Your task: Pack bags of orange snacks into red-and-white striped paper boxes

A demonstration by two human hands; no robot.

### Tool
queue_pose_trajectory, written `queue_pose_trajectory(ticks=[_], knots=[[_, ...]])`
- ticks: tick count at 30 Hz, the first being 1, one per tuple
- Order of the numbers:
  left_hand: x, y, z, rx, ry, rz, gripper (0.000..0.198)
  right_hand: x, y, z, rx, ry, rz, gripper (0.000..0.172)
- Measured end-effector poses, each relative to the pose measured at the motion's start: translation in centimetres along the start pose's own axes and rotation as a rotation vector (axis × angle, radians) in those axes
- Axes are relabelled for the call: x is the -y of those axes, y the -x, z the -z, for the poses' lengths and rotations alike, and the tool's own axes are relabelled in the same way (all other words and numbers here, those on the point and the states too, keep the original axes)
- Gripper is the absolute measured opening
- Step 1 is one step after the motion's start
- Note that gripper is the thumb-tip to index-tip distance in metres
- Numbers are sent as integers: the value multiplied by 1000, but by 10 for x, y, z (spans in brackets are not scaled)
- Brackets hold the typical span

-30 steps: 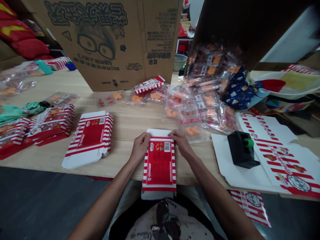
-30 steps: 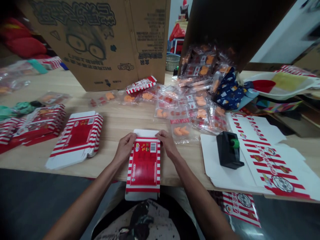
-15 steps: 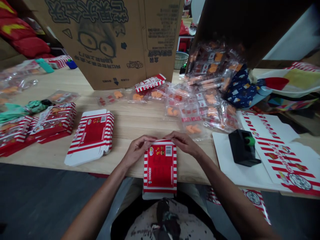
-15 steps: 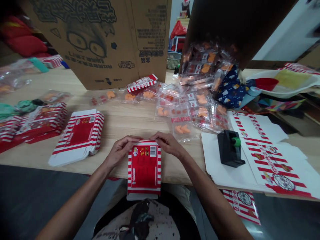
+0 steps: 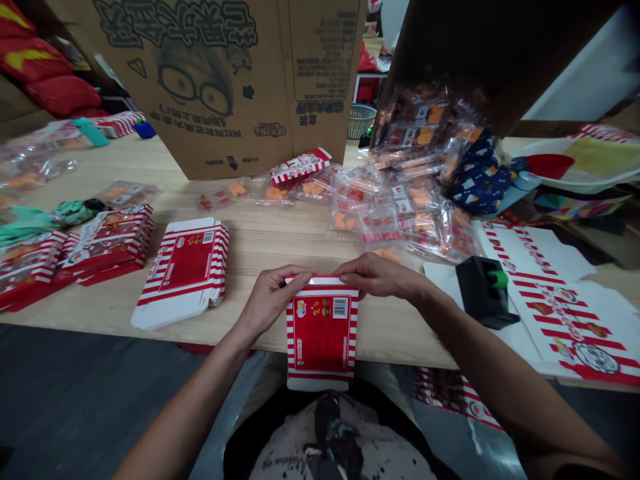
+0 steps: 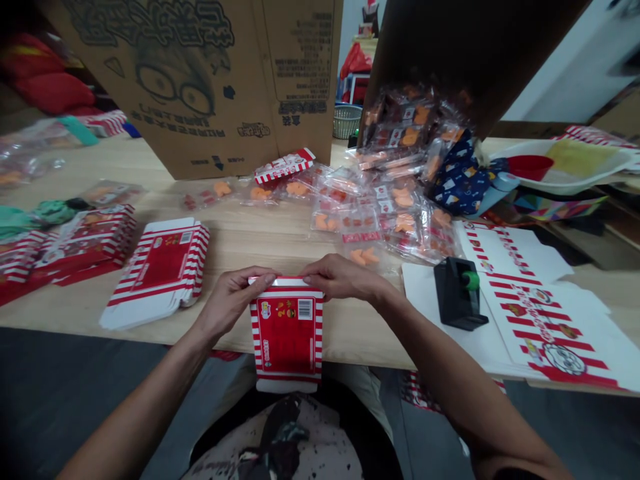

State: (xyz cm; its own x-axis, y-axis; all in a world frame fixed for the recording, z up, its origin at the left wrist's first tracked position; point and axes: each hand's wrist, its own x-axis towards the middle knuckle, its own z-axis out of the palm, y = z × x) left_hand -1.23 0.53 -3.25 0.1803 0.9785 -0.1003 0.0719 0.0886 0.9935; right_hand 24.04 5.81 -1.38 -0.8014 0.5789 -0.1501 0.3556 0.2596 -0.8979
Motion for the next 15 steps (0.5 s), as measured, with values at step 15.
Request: queue_pose_trajectory(ticks=[15], knots=[[19, 10, 13, 112, -134, -78, 34, 25, -20, -3, 104, 360, -77, 20]])
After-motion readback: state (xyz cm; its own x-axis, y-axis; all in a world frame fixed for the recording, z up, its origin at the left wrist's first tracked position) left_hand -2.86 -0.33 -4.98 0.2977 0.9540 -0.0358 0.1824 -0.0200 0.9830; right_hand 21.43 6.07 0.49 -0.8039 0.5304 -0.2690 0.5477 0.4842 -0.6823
